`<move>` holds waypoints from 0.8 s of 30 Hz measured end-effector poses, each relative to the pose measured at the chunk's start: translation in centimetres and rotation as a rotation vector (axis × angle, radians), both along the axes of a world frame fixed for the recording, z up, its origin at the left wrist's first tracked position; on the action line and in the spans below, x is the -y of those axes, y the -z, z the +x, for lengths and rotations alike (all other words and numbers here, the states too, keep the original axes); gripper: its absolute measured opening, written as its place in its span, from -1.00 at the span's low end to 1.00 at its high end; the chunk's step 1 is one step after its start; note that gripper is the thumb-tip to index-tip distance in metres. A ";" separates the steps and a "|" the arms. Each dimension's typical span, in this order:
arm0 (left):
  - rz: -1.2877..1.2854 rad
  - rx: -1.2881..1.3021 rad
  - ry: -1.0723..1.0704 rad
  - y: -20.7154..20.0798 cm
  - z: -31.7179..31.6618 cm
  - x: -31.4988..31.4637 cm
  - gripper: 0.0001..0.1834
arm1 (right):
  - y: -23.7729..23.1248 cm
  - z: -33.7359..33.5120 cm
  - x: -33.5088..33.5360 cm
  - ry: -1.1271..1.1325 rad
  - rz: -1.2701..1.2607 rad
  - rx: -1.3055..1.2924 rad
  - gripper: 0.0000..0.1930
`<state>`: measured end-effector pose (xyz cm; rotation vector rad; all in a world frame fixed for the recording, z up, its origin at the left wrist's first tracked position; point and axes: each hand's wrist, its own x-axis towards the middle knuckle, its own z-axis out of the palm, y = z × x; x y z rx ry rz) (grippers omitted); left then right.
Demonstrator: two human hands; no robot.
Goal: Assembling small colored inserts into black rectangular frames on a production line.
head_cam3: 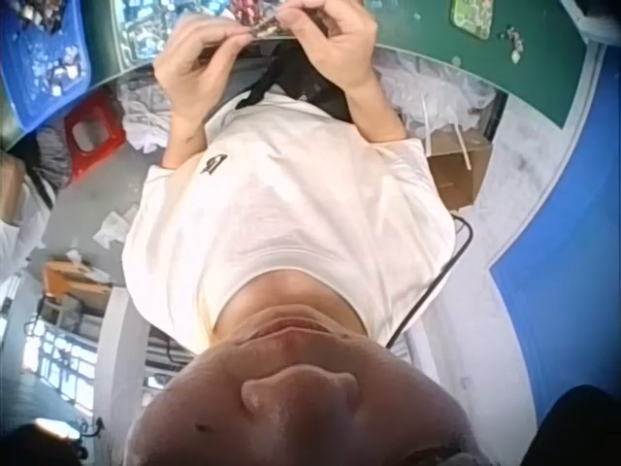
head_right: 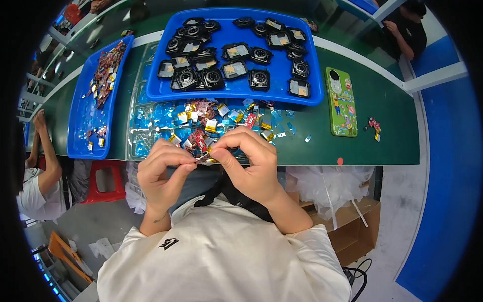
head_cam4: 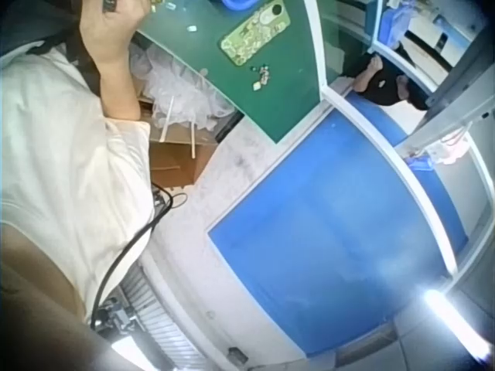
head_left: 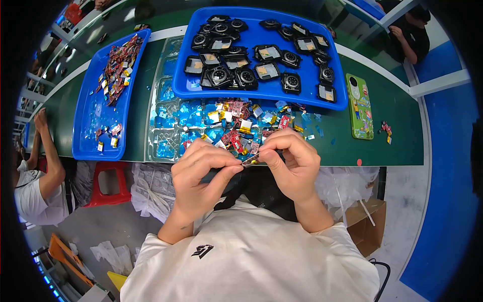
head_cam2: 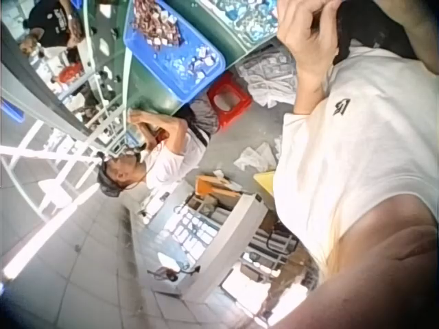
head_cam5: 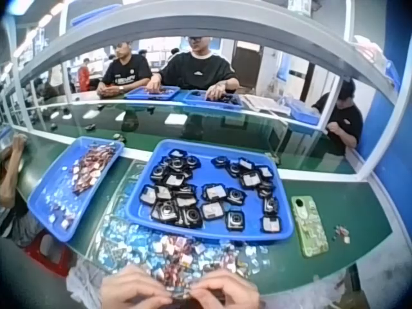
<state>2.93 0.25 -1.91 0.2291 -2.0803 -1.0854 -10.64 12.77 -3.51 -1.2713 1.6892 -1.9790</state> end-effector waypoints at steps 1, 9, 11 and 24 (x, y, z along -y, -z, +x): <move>0.003 -0.011 0.029 0.0 0.0 0.1 -0.84 | -0.1 0.2 0.0 0.002 -0.001 0.001 -0.92; 0.162 0.008 -0.013 -0.5 -1.0 -0.8 -0.79 | -0.6 0.0 -0.4 -0.198 0.053 0.075 -0.92; 0.054 -0.001 0.084 0.0 -1.0 -0.4 -0.78 | -1.0 0.0 -0.4 -0.226 0.037 0.154 -0.91; 0.053 -0.002 -0.042 0.2 -0.5 -1.3 -0.86 | -1.0 -0.2 -1.1 -0.260 0.085 0.426 -0.86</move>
